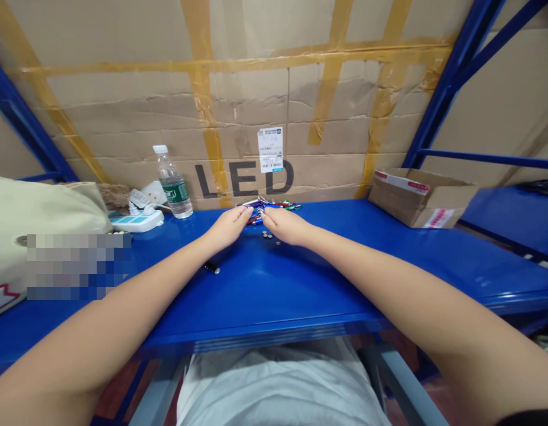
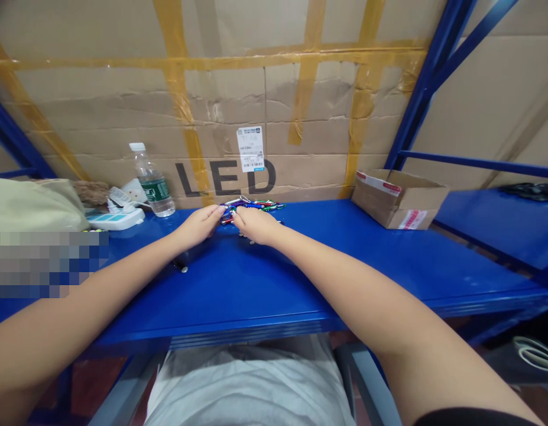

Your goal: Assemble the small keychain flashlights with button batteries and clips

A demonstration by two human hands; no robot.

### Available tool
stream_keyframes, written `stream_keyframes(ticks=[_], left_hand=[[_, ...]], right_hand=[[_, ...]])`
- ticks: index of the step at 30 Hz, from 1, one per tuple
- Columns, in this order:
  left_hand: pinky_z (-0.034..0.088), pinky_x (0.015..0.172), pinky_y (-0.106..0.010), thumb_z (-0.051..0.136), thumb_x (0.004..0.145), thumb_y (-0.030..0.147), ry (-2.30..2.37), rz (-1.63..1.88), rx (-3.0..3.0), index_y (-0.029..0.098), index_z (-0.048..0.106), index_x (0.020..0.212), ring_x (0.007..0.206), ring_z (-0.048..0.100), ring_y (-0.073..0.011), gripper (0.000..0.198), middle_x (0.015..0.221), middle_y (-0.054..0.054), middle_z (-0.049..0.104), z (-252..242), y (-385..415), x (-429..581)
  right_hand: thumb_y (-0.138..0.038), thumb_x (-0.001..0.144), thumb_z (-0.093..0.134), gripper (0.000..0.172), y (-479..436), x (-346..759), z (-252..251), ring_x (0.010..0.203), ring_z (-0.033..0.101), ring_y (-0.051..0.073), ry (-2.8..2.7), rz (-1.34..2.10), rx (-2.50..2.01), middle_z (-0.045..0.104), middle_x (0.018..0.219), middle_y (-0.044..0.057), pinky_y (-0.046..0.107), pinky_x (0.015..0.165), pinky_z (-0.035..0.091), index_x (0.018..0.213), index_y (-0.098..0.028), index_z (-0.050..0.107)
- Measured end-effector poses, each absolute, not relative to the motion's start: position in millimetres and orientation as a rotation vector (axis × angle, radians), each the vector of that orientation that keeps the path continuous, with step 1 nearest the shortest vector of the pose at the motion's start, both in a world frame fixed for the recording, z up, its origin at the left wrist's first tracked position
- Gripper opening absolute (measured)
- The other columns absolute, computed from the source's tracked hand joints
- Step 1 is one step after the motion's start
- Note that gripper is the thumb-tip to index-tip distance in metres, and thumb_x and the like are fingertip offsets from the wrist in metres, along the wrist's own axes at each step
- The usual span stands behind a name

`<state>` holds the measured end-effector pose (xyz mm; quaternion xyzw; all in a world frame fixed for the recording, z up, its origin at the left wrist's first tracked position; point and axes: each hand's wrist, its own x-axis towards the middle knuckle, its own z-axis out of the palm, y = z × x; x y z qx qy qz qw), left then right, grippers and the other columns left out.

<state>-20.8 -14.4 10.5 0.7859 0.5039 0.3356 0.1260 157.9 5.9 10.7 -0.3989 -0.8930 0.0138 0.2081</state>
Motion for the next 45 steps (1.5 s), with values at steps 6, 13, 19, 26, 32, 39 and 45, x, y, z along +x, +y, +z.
stream_keyframes(ticks=[6, 13, 19, 26, 32, 39, 45], left_hand=[[0.037, 0.057, -0.025, 0.032, 0.092, 0.043, 1.418, 0.989, 2.301, 0.020, 0.040, 0.067, 0.058, 0.048, -0.0148, 0.035, 0.053, 0.003, 0.043, 10, -15, -20], [0.037, 0.056, -0.024, 0.031, 0.092, 0.045, 1.446, 1.016, 2.266, 0.020, 0.041, 0.068, 0.060, 0.048, -0.0150, 0.037, 0.054, 0.002, 0.044, 9, -15, -20], [0.042, 0.061, -0.025, 0.031, 0.093, 0.045, 1.380, 1.058, 2.270, 0.019, 0.050, 0.076, 0.068, 0.053, -0.0168, 0.037, 0.060, 0.000, 0.052, 11, -12, -20], [0.040, 0.062, -0.026, 0.030, 0.094, 0.044, 1.399, 1.065, 2.282, 0.019, 0.045, 0.071, 0.071, 0.052, -0.0167, 0.037, 0.064, 0.000, 0.052, 17, -18, -18], [0.036, 0.064, -0.027, 0.032, 0.094, 0.036, 1.536, 1.048, 2.375, 0.019, 0.040, 0.066, 0.067, 0.049, -0.0151, 0.034, 0.067, 0.000, 0.052, 22, -22, -15], [0.035, 0.063, -0.027, 0.034, 0.093, 0.038, 1.542, 1.015, 2.384, 0.019, 0.040, 0.065, 0.065, 0.048, -0.0153, 0.034, 0.065, 0.000, 0.050, 18, -21, -19], [0.034, 0.061, -0.026, 0.032, 0.093, 0.039, 1.467, 1.077, 2.392, 0.020, 0.039, 0.066, 0.062, 0.045, -0.0145, 0.034, 0.062, 0.001, 0.046, 20, -27, -12]], right_hand=[[-0.027, 0.098, 0.026, 0.032, 12, 163, 11, 0.079, 0.056, 0.018, -2.440, 0.030, -1.123, 0.064, 0.092, 0.010, 0.028, 0.071, 0.037, 0.087, -0.015, 0.054], [-0.027, 0.096, 0.029, 0.029, 1, 157, 11, 0.077, 0.057, 0.019, -2.508, 0.030, -1.131, 0.065, 0.090, 0.010, 0.028, 0.069, 0.037, 0.087, -0.016, 0.053], [-0.025, 0.096, 0.027, 0.027, 5, 153, 7, 0.076, 0.053, 0.018, -2.396, 0.117, -1.052, 0.062, 0.086, 0.008, 0.029, 0.071, 0.038, 0.083, -0.017, 0.050], [-0.029, 0.096, 0.026, 0.027, 11, 150, -1, 0.069, 0.047, 0.015, -2.272, 0.184, -0.885, 0.054, 0.075, 0.003, 0.028, 0.069, 0.038, 0.077, -0.020, 0.042], [-0.026, 0.096, 0.026, 0.029, 7, 150, -2, 0.063, 0.045, 0.014, -2.229, 0.328, -0.851, 0.049, 0.064, -0.001, 0.027, 0.066, 0.038, 0.069, -0.022, 0.035], [-0.026, 0.095, 0.026, 0.029, 2, 151, 6, 0.064, 0.046, 0.014, -2.177, 0.400, -0.853, 0.050, 0.064, 0.000, 0.027, 0.066, 0.038, 0.067, -0.022, 0.034], [-0.021, 0.091, 0.029, 0.027, 2, 152, 5, 0.063, 0.046, 0.014, -2.170, 0.442, -0.917, 0.049, 0.062, 0.000, 0.027, 0.065, 0.038, 0.065, -0.022, 0.034]])
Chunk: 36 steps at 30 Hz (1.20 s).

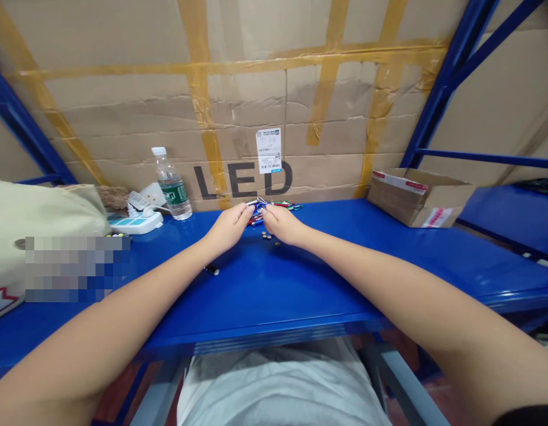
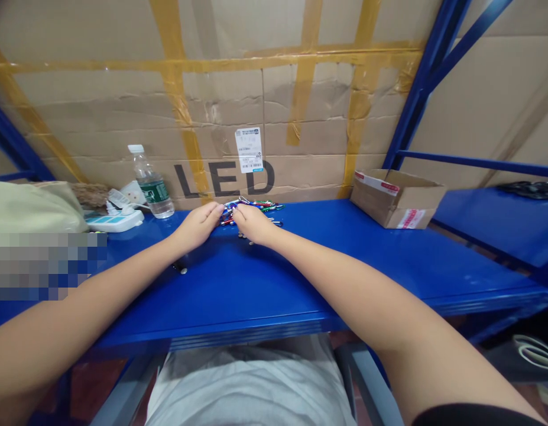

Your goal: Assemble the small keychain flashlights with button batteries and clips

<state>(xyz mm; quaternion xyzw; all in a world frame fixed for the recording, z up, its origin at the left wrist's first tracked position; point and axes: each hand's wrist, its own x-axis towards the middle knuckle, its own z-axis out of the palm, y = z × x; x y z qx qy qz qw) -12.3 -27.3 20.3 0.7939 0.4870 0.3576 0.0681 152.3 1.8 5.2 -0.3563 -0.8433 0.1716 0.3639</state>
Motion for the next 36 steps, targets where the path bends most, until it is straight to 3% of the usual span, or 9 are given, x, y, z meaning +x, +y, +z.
stream_keyframes(ticks=[25, 31, 36], left_hand=[[0.034, 0.060, -0.026, 0.032, 0.094, 0.038, 1.589, 1.176, 2.314, 0.020, 0.038, 0.063, 0.062, 0.047, -0.0152, 0.035, 0.060, 0.001, 0.047, 17, -24, -13], [0.035, 0.059, -0.027, 0.041, 0.091, 0.043, 1.638, 1.039, 2.356, 0.020, 0.044, 0.062, 0.062, 0.050, -0.0158, 0.037, 0.061, -0.001, 0.052, 19, -14, -26], [0.040, 0.056, -0.027, 0.049, 0.086, 0.041, 1.577, 0.929, 2.233, 0.020, 0.056, 0.085, 0.057, 0.054, -0.0149, 0.022, 0.069, -0.001, 0.062, 14, -3, -41]], right_hand=[[-0.028, 0.096, 0.025, 0.033, 7, 152, 0, 0.056, 0.048, 0.013, -2.296, 0.459, -1.001, 0.051, 0.059, -0.001, 0.026, 0.060, 0.040, 0.067, -0.021, 0.038], [-0.031, 0.094, 0.035, 0.027, 10, 164, 15, 0.079, 0.058, 0.019, -2.538, 0.098, -1.100, 0.065, 0.091, 0.009, 0.029, 0.071, 0.041, 0.081, -0.018, 0.054], [-0.028, 0.095, 0.031, 0.032, 20, 182, 21, 0.087, 0.060, 0.022, -2.609, 0.036, -1.239, 0.066, 0.100, 0.012, 0.031, 0.073, 0.041, 0.088, -0.016, 0.059]])
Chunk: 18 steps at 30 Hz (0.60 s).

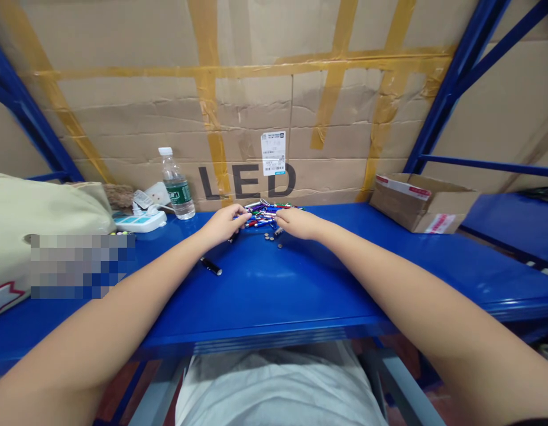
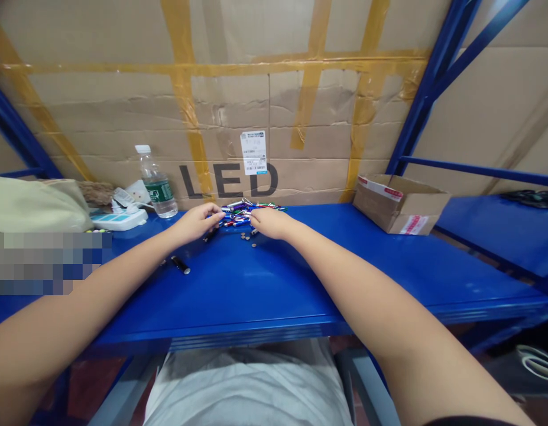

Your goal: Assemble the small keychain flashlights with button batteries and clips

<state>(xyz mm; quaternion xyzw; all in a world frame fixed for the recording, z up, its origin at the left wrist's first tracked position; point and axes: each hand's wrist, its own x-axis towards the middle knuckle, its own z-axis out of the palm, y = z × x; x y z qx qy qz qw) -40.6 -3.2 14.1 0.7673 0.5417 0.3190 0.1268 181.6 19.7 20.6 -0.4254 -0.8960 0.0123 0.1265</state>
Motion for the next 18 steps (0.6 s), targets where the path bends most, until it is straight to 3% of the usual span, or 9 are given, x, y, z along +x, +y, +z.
stream_keyframes(ticks=[2, 5, 9, 14, 18], left_hand=[[0.043, 0.059, -0.027, 0.047, 0.087, 0.036, 1.522, 0.890, 2.224, 0.020, 0.056, 0.093, 0.059, 0.058, -0.0151, 0.019, 0.075, -0.002, 0.065, 10, 0, -44], [0.046, 0.075, -0.031, 0.047, 0.087, 0.029, 1.502, 0.867, 2.362, 0.020, 0.057, 0.102, 0.080, 0.063, -0.0180, 0.021, 0.096, -0.005, 0.068, 3, 5, -47], [0.044, 0.087, -0.036, 0.052, 0.084, 0.027, 1.673, 0.729, 2.663, 0.022, 0.062, 0.102, 0.101, 0.060, -0.0250, 0.022, 0.109, -0.008, 0.067, -1, 8, -50], [0.044, 0.085, -0.036, 0.050, 0.084, 0.031, 1.905, 0.464, 2.712, 0.019, 0.063, 0.103, 0.100, 0.060, -0.0266, 0.026, 0.107, -0.009, 0.068, 21, -3, -49], [0.046, 0.076, -0.030, 0.055, 0.080, 0.044, 1.644, -0.100, 2.478, 0.020, 0.065, 0.094, 0.087, 0.063, -0.0225, 0.030, 0.097, -0.005, 0.070, 55, -23, -63]], right_hand=[[-0.028, 0.095, 0.031, 0.033, 25, 186, 19, 0.085, 0.060, 0.022, -2.598, 0.024, -1.263, 0.067, 0.099, 0.011, 0.031, 0.072, 0.041, 0.087, -0.017, 0.061], [-0.028, 0.093, 0.035, 0.030, 30, 189, 15, 0.080, 0.059, 0.020, -2.639, -0.023, -1.247, 0.067, 0.095, 0.010, 0.030, 0.067, 0.040, 0.087, -0.018, 0.063], [-0.029, 0.091, 0.037, 0.029, 31, 189, 14, 0.077, 0.057, 0.019, -2.690, -0.046, -1.205, 0.067, 0.094, 0.009, 0.028, 0.062, 0.036, 0.087, -0.018, 0.064], [-0.030, 0.090, 0.039, 0.028, 24, 186, 18, 0.075, 0.056, 0.018, -2.738, -0.034, -1.230, 0.067, 0.093, 0.009, 0.027, 0.060, 0.034, 0.087, -0.017, 0.064], [-0.032, 0.090, 0.041, 0.029, 16, 184, 23, 0.072, 0.055, 0.017, -2.802, -0.005, -1.206, 0.067, 0.089, 0.008, 0.027, 0.058, 0.034, 0.083, -0.016, 0.064]])
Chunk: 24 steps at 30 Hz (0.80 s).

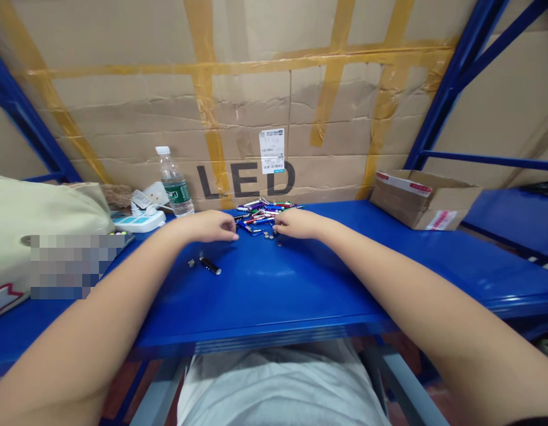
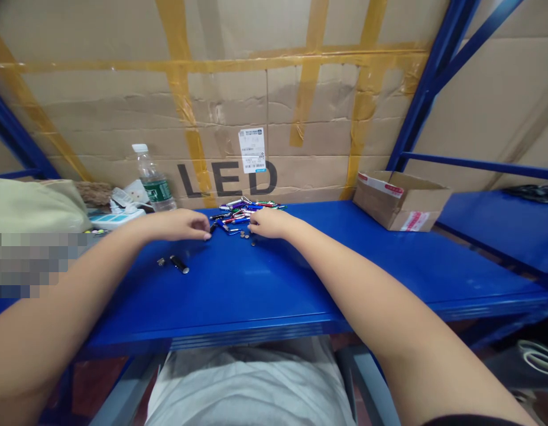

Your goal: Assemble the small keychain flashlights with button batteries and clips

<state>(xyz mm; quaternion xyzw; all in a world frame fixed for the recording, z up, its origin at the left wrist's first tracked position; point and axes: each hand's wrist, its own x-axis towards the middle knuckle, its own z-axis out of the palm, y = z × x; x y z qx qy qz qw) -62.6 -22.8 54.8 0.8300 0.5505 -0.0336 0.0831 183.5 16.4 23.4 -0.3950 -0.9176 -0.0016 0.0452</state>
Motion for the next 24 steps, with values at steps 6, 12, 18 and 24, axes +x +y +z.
stream_keyframes(ticks=[6, 12, 18, 24], left_hand=[[0.047, 0.076, -0.024, 0.075, 0.058, 0.047, 1.506, -0.444, 2.196, 0.023, 0.060, 0.110, 0.099, 0.062, -0.0228, 0.059, 0.113, -0.005, 0.067, 76, -26, -102], [0.044, 0.065, -0.023, 0.072, 0.058, 0.043, 1.508, -0.596, 2.217, 0.021, 0.065, 0.094, 0.083, 0.063, -0.0209, 0.043, 0.096, -0.004, 0.070, 61, -19, -94], [0.041, 0.063, -0.025, 0.066, 0.064, 0.052, 1.560, -0.492, 2.344, 0.022, 0.066, 0.084, 0.080, 0.061, -0.0209, 0.036, 0.089, -0.003, 0.069, 56, -21, -76], [0.041, 0.066, -0.025, 0.062, 0.070, 0.050, 1.536, -0.283, 2.422, 0.023, 0.065, 0.095, 0.082, 0.062, -0.0199, 0.037, 0.096, -0.002, 0.069, 50, -26, -58]], right_hand=[[-0.054, 0.086, 0.045, 0.042, 13, 184, 26, 0.069, 0.057, 0.016, -2.897, 0.259, -1.250, 0.067, 0.087, 0.008, 0.027, 0.056, 0.035, 0.081, -0.018, 0.066], [-0.065, 0.076, 0.053, 0.049, 18, 187, 22, 0.062, 0.055, 0.014, -2.964, 0.336, -1.300, 0.064, 0.080, 0.005, 0.026, 0.054, 0.035, 0.082, -0.018, 0.062], [-0.054, 0.083, 0.050, 0.038, 20, 187, 21, 0.057, 0.055, 0.012, -3.013, 0.432, -1.305, 0.064, 0.074, 0.004, 0.025, 0.052, 0.037, 0.085, -0.017, 0.060], [-0.043, 0.083, 0.055, 0.028, 12, 186, 26, 0.057, 0.057, 0.013, -3.007, 0.414, -1.272, 0.066, 0.074, 0.004, 0.026, 0.053, 0.039, 0.086, -0.017, 0.061]])
